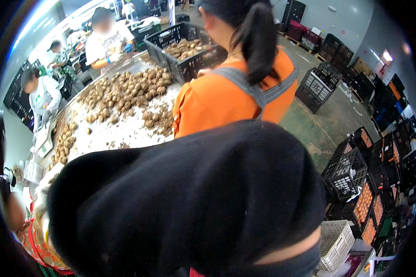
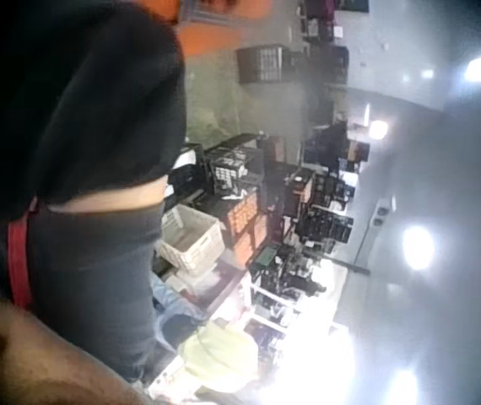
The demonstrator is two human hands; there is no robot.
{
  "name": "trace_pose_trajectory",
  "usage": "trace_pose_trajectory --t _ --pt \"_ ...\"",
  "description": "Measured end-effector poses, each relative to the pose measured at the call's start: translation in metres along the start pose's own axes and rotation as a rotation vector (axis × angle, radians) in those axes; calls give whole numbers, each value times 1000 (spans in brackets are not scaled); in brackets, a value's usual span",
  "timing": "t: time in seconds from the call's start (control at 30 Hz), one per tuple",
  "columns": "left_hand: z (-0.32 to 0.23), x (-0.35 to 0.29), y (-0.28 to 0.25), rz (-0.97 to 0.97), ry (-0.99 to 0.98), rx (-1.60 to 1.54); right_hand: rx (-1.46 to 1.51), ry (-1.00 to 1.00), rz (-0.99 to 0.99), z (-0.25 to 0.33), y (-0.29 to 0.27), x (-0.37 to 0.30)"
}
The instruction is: The person stands at a large metal table and repeatedly picks up chestnuts, peels off the outer husks by hand, and places the peeled nuts into a white tray. Other workers perform the same task nearby.
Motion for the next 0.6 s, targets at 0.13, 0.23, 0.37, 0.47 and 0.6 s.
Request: trace_pose_trajectory --t 0.13,0.23,0.37,0.47,0.6 --pt "13 1 -13 -25 -27 19 -41 -61 35 15 1 27" --pt "25 0 -20 -34 -47 26 -66 -95 63 30 1 48" --pt "37 3 -24 -33 -64 34 -102 -121 93 46 1 79" --pt "40 11 -10 -23 -41 26 -133 -110 105 49 -3 97" --pt "53 -16 -44 -96 -164 -79 -95 -232 126 83 17 149"
Point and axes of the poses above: each hand's wrist, its own x-axis towards the middle knuckle, its own y-axis out of the palm, z = x × y, the point moved 5 cm from there along x, towards the middle knuckle, and after that the axes turned 9 degrees about y, right-handed, at the moved point
